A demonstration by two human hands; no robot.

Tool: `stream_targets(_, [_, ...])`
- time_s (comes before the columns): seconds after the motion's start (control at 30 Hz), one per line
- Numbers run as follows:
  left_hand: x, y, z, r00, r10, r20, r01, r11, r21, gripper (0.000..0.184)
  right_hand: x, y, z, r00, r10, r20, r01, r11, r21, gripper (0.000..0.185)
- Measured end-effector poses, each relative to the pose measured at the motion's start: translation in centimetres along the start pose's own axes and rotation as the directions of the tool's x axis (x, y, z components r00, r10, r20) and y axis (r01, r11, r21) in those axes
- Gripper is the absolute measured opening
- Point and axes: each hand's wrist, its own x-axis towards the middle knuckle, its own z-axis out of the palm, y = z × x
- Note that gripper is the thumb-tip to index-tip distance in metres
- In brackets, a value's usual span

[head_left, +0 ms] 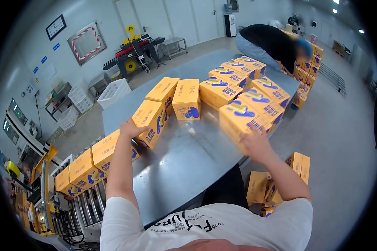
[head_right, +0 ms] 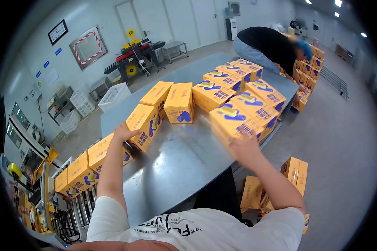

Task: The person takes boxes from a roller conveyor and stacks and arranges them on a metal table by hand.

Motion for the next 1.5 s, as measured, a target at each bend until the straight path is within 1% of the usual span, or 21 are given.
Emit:
stream_targets(0.13, [-4.5, 1.9, -1.5, 0.984, 0.047, 0.173, -0.059, 0.996, 0.065, 0.128, -0.4, 4.6, 3.1, 0.969, 0.221, -0.112, -0.228, 0.972, -0.054, 0.044])
stream_targets(0.23, [-9.5, 3.8, -2.5, 0.971, 0.127, 0.203, -0.147, 0.985, 0.087, 0.128, -1.7, 2.4, 1.7, 0.940, 0.269, -0.209, -0.252, 0.962, 0.107, 0.050])
stream_targets(0.3, [-15.2, 4.8, -2.8, 0.956, 0.252, 0.152, -0.268, 0.959, 0.096, 0.131, -2.5, -1.0, 0.5, 0.911, 0.231, -0.340, -0.103, 0.929, 0.356, 0.053])
stream_targets(0.33, [-18.1, 5.7, -2.7, 0.919, 0.395, 0.014, -0.393, 0.909, 0.137, 0.133, -3.0, -3.0, -0.1, 0.887, 0.228, -0.402, -0.016, 0.884, 0.467, 0.055])
stream_targets(0.37, [-20.6, 6.5, -2.4, 0.841, 0.529, -0.115, -0.502, 0.841, 0.200, 0.135, -4.0, -5.1, -0.6, 0.863, 0.202, -0.464, 0.042, 0.886, 0.463, 0.056])
stream_targets(0.43, [-23.3, 7.4, -1.3, 0.631, 0.766, -0.125, -0.739, 0.642, 0.204, 0.121, -5.1, -8.7, -0.5, 0.804, 0.120, -0.583, 0.158, 0.901, 0.404, 0.058])
stream_targets(0.53, [-20.3, 7.7, 2.4, 0.097, 0.982, -0.162, -0.994, 0.088, -0.060, 0.100, -5.4, -12.1, 0.1, 0.707, 0.023, -0.707, 0.268, 0.916, 0.299, 0.057])
stream_targets(0.63, [-15.0, 6.0, 1.3, 0.369, 0.893, -0.256, -0.929, 0.361, -0.078, 0.084, -4.3, -10.6, 1.6, 0.881, 0.120, -0.458, 0.017, 0.959, 0.283, 0.049])
stream_targets(0.7, [-9.9, 2.8, -0.4, 0.651, 0.693, -0.310, -0.739, 0.673, -0.047, 0.072, -4.0, -8.5, 3.4, 0.809, 0.218, -0.546, -0.100, 0.966, 0.238, 0.047])
stream_targets(0.77, [-4.5, -2.0, 0.3, 0.826, 0.328, -0.457, -0.411, 0.907, -0.093, 0.064, -3.7, -4.6, 5.3, 0.762, 0.278, -0.584, -0.201, 0.960, 0.195, 0.048])
stream_targets(0.83, [-2.6, -6.2, 0.1, 0.992, -0.064, -0.113, 0.064, 0.998, -0.003, 0.078, -3.6, -1.2, 6.3, 0.706, 0.381, -0.597, -0.295, 0.925, 0.240, 0.048])
stream_targets(0.93, [-3.9, -6.0, 1.6, 0.981, 0.007, -0.195, 0.005, 0.998, 0.062, 0.089, -3.5, 0.6, 6.2, 0.711, 0.345, -0.613, -0.302, 0.937, 0.177, 0.048])
stream_targets(1.03, [-9.4, 0.3, 1.9, 0.971, 0.056, -0.231, -0.048, 0.998, 0.039, 0.090, -3.7, -0.7, 6.0, 0.704, 0.466, -0.537, -0.353, 0.885, 0.305, 0.051])
stream_targets(1.17, [-19.8, 7.0, 1.4, 0.850, 0.345, -0.399, -0.364, 0.931, 0.030, 0.100, -4.4, -6.9, 3.9, 0.716, 0.349, -0.605, -0.114, 0.913, 0.392, 0.053])
stream_targets(1.2, [-21.6, 7.5, 2.5, 0.719, 0.468, -0.513, -0.554, 0.832, -0.017, 0.103, -4.5, -8.6, 3.5, 0.718, 0.299, -0.629, -0.032, 0.917, 0.399, 0.054])
stream_targets(1.23, [-22.7, 7.5, 3.8, 0.557, 0.568, -0.605, -0.726, 0.687, -0.024, 0.091, -4.4, -10.1, 3.1, 0.716, 0.248, -0.653, 0.050, 0.915, 0.401, 0.055])
stream_targets(1.3, [-21.8, 7.0, 3.8, 0.289, 0.822, -0.490, -0.933, 0.357, 0.049, 0.068, -4.1, -11.9, 3.0, 0.697, 0.133, -0.705, 0.160, 0.929, 0.333, 0.058])
stream_targets(1.33, [-20.8, 6.1, 3.2, 0.494, 0.775, -0.393, -0.860, 0.504, -0.086, 0.062, -4.0, -12.3, 3.0, 0.682, 0.079, -0.727, 0.209, 0.931, 0.297, 0.059])
stream_targets(1.4, [-18.0, 3.6, 0.5, 0.803, 0.585, -0.114, -0.590, 0.752, -0.292, 0.051, -3.8, -11.9, 1.2, 0.813, 0.058, -0.580, 0.102, 0.965, 0.239, 0.060])
stream_targets(1.43, [-16.6, 2.7, -2.5, 0.921, 0.383, -0.076, -0.391, 0.902, -0.184, 0.048, -3.8, -11.5, 0.6, 0.867, 0.053, -0.496, 0.054, 0.979, 0.199, 0.060])
stream_targets(1.5, [-10.9, -3.7, -2.9, 0.924, 0.224, -0.310, -0.298, 0.930, -0.215, 0.043, -3.9, -10.2, 1.9, 0.860, 0.150, -0.488, -0.074, 0.982, 0.172, 0.057])
